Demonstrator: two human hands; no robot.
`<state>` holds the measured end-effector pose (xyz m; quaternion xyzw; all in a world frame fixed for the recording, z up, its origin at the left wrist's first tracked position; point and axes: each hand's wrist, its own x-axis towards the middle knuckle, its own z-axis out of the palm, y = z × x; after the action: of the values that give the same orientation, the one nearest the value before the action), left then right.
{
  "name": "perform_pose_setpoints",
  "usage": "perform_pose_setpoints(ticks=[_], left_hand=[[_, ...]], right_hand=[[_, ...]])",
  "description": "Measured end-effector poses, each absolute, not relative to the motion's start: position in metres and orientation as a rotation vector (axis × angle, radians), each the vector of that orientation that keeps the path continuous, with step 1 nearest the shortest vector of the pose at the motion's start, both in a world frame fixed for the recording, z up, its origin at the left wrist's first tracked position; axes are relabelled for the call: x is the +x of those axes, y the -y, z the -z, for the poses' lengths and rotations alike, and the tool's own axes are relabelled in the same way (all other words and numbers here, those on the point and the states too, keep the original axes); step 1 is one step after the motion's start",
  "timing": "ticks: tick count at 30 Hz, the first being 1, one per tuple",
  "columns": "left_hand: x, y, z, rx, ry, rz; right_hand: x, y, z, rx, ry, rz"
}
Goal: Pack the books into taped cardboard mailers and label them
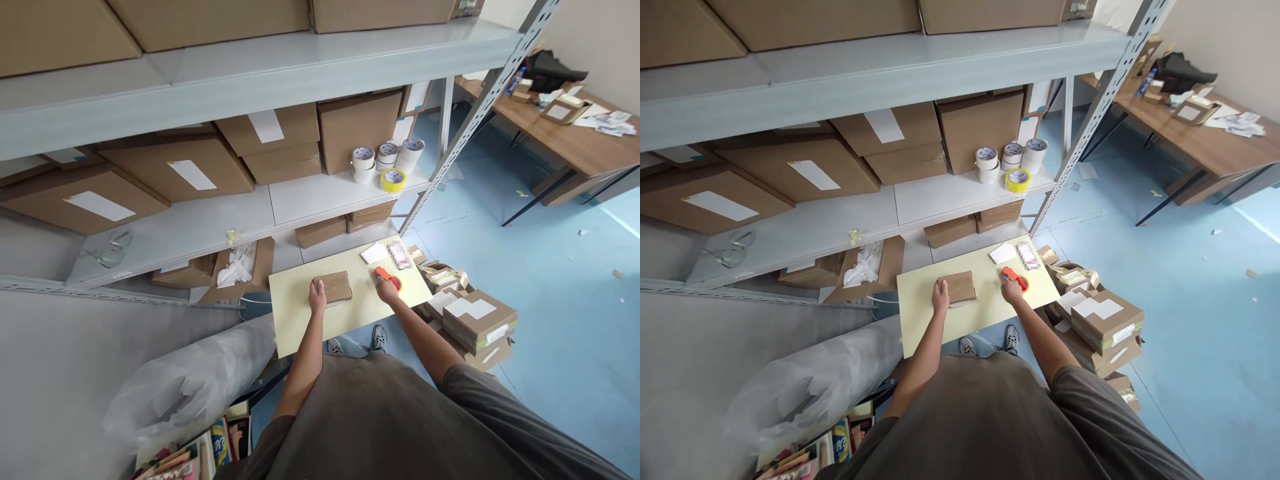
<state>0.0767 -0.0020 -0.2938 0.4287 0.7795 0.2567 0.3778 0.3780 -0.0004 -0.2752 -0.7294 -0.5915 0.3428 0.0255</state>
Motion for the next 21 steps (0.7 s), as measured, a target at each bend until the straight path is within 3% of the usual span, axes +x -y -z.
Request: perform_pose_setpoints(ticks=[10, 16, 21], left_hand=[[0.072, -0.005, 0.293, 1.012, -1.964, -0.626], [0.051, -0.006, 0.294, 1.106, -1.691, -0.968], [0.050, 0.010, 0.308, 0.948, -1.596, -0.896]], right_hand=[[0.267, 0.007, 0.241, -1.769, 1.584, -1.478], [0.269, -0.005, 0.229, -1.693, 1.516, -1.243], [0.268, 0.004, 0.260, -1.808, 1.562, -1.281]])
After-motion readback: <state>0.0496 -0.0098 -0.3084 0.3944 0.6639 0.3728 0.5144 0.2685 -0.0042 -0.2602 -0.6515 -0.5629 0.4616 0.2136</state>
